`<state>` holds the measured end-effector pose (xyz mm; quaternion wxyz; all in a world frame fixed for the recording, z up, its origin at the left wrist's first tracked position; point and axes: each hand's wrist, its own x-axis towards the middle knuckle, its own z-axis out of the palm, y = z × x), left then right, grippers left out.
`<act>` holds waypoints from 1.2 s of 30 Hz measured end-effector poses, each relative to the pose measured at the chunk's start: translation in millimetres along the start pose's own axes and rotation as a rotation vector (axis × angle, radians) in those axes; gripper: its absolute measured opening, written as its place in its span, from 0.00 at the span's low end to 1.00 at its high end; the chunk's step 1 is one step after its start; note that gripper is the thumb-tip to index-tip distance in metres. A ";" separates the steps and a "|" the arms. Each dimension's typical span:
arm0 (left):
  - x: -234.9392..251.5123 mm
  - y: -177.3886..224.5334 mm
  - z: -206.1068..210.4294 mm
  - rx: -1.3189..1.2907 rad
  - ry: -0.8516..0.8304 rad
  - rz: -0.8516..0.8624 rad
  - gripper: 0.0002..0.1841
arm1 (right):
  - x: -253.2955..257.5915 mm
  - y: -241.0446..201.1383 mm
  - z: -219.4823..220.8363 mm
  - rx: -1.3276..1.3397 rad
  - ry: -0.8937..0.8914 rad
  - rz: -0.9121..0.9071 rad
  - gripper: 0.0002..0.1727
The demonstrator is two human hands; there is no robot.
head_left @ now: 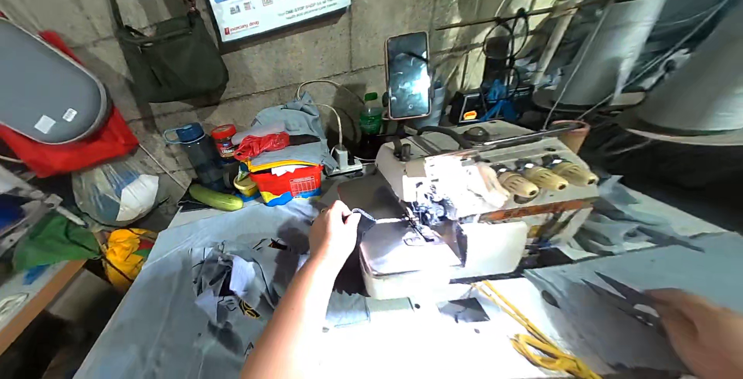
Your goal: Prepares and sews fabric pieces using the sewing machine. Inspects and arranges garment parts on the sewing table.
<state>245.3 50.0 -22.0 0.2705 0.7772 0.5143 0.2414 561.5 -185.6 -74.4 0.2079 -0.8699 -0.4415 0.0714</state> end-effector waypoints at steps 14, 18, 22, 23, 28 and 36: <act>-3.8 12.8 -28.7 0.210 -0.212 0.133 0.17 | -21.9 -141.2 6.7 0.134 0.075 -0.622 0.19; -8.6 13.8 -33.4 0.268 -0.160 0.172 0.12 | -25.9 -149.0 10.8 -0.019 0.245 -0.702 0.22; -4.7 1.6 -32.6 0.200 -0.106 0.215 0.11 | -21.9 -122.1 6.2 0.044 0.243 -0.618 0.22; -3.4 -1.8 -31.7 0.157 -0.092 0.233 0.10 | -20.0 -113.4 2.1 0.055 0.227 -0.578 0.22; 1.7 -6.1 -33.1 -0.055 -0.065 0.214 0.09 | -10.6 -77.4 -8.1 0.063 0.251 -0.503 0.25; -0.6 -0.6 -29.7 -0.037 -0.213 0.026 0.20 | 21.2 -9.9 13.6 -0.123 0.036 -0.013 0.24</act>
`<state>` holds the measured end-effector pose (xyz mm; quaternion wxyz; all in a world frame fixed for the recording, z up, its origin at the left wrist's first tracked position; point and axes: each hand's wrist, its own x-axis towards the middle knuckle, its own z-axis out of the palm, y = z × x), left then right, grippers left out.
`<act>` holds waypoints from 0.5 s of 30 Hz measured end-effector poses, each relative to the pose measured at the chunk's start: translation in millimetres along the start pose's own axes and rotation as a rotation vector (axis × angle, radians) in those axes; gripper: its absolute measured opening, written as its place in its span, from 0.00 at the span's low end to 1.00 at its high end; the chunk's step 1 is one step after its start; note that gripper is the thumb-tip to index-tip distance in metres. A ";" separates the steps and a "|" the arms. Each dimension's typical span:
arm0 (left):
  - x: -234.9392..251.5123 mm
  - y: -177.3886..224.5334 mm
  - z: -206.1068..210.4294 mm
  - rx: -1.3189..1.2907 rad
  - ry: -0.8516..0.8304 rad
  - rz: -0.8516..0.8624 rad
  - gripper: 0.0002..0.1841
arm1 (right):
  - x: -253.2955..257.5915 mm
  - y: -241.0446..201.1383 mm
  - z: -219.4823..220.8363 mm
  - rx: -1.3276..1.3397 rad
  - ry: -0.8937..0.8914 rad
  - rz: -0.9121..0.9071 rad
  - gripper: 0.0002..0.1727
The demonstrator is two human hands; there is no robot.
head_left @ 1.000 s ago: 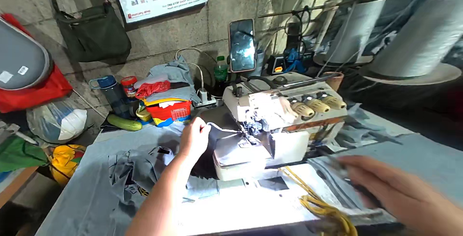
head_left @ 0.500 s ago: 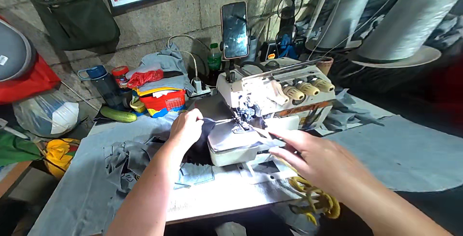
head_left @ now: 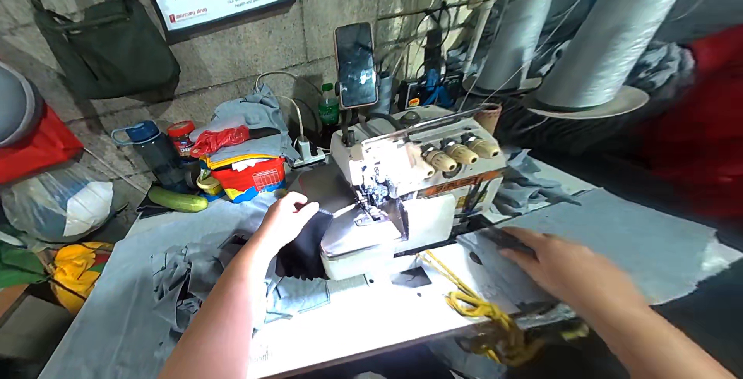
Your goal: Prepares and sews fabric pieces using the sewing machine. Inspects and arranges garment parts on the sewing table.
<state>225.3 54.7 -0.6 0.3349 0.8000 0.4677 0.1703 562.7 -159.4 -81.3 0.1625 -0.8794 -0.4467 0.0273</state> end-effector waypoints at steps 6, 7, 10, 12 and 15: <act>5.2 10.9 -2.8 0.197 -0.045 0.061 0.12 | -31.2 -43.8 -12.4 0.146 0.268 -0.317 0.21; 4.4 12.6 -5.9 0.207 -0.052 0.074 0.11 | -36.9 -58.6 -15.9 0.148 0.307 -0.392 0.21; 1.3 22.0 -13.5 0.247 -0.036 0.090 0.11 | -43.9 -110.8 -22.0 0.107 0.363 -0.551 0.14; -3.4 30.4 -15.2 0.289 -0.031 0.102 0.11 | -42.6 -146.4 -25.5 0.030 0.335 -0.580 0.09; -12.6 39.5 -15.2 0.323 -0.042 0.104 0.12 | -31.9 -185.1 -21.4 -0.035 0.284 -0.594 0.06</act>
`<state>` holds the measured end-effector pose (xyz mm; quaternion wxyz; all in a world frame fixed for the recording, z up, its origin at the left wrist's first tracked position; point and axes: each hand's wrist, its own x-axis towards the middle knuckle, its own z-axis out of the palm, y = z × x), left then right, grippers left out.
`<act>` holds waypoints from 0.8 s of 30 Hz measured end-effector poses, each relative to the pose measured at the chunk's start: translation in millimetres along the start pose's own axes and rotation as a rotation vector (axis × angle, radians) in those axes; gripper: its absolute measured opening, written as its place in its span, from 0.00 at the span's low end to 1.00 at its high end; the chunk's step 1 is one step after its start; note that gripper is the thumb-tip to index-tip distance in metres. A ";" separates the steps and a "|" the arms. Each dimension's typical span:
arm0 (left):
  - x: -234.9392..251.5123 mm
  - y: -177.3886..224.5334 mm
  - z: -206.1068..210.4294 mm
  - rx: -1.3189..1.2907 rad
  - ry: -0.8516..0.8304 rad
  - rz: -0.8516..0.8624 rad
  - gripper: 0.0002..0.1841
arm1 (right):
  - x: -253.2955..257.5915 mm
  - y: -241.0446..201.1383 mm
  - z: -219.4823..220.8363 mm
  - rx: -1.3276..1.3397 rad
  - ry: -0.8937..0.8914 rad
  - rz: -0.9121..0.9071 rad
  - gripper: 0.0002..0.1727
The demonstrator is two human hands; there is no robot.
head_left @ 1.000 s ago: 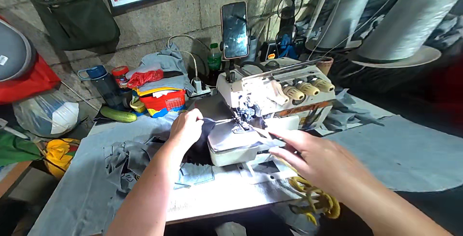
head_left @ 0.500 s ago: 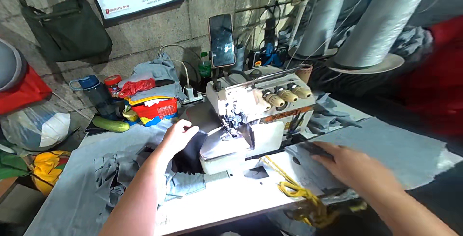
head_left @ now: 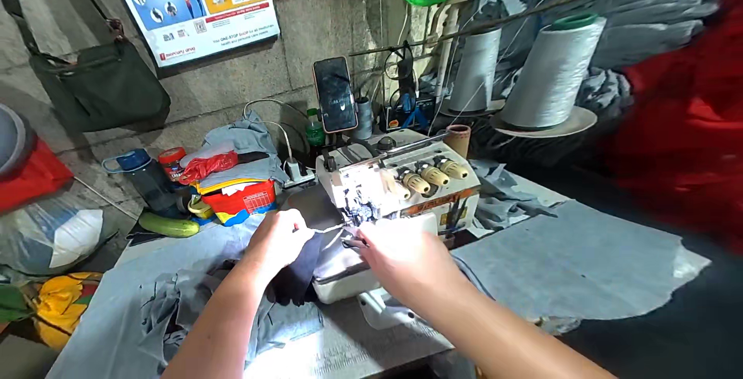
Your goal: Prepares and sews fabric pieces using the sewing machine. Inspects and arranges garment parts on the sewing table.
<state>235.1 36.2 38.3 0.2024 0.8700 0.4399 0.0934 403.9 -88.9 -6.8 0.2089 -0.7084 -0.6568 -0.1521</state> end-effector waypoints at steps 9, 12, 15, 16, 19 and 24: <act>-45.8 -19.1 23.6 -0.295 0.159 0.062 0.06 | -34.0 11.2 8.4 0.142 0.129 0.046 0.09; -68.3 -45.1 43.8 -0.766 0.238 0.048 0.04 | -86.7 57.2 5.3 0.208 0.136 0.228 0.15; -84.6 -51.1 57.8 -1.109 0.299 0.048 0.11 | -105.7 117.5 0.6 0.117 0.015 0.480 0.16; -89.2 -49.4 61.0 -1.185 0.326 0.050 0.13 | -105.5 133.0 2.4 0.083 -0.042 0.569 0.17; -104.9 -50.7 67.9 -1.388 0.321 0.116 0.15 | -99.3 160.2 15.8 0.003 -0.213 0.746 0.29; -148.2 -51.9 70.7 -1.275 0.186 -0.125 0.13 | -101.5 199.4 32.9 -0.033 -0.191 0.622 0.26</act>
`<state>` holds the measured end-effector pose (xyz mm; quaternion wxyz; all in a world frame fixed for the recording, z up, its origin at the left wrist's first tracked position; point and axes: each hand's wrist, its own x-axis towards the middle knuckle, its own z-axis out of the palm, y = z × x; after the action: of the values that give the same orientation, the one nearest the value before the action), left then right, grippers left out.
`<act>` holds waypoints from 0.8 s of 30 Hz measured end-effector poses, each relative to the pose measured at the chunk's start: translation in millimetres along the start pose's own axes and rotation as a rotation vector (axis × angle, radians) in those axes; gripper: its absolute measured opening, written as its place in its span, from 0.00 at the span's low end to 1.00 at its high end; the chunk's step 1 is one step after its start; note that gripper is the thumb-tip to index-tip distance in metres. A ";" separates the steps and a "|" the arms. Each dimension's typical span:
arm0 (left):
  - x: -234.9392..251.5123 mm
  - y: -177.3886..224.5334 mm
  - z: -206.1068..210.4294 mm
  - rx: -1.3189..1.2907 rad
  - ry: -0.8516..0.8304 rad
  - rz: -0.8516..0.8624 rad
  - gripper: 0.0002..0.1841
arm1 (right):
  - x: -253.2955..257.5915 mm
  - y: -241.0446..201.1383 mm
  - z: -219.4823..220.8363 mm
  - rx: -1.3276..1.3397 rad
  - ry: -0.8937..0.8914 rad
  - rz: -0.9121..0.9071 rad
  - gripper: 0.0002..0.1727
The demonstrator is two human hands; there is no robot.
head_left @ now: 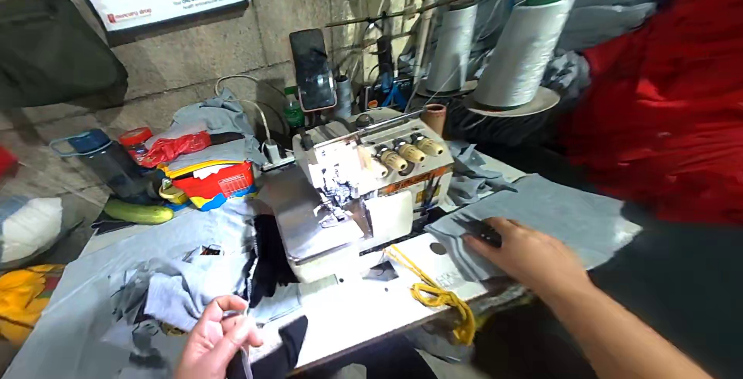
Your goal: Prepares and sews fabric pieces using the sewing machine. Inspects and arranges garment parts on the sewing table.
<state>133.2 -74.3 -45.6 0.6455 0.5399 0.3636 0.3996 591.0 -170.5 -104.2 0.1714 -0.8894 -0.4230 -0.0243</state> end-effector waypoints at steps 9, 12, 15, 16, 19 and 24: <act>-38.5 -12.9 -25.8 0.336 0.053 -0.023 0.11 | 23.7 21.5 4.1 -0.064 0.009 -0.059 0.24; -20.3 -16.8 -18.6 0.285 0.164 0.119 0.09 | 11.9 12.5 1.0 0.042 0.064 -0.022 0.24; -13.8 -4.2 -16.1 0.377 0.167 0.243 0.09 | -3.2 5.3 -9.4 0.225 0.130 0.022 0.28; -18.2 2.8 -20.1 0.439 0.133 0.261 0.10 | -6.1 2.6 -12.1 0.231 0.124 0.044 0.28; -46.5 26.6 -39.2 0.587 0.016 0.164 0.12 | -2.2 -0.7 -8.2 0.106 0.041 0.107 0.23; -93.7 29.8 -58.4 0.304 0.064 -0.022 0.13 | -22.5 -63.9 -40.2 0.212 0.184 -0.236 0.25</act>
<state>37.9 -132.8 -21.5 0.5488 0.6144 0.4460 0.3498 532.0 -163.1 -52.5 0.2980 -0.8047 -0.5070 -0.0810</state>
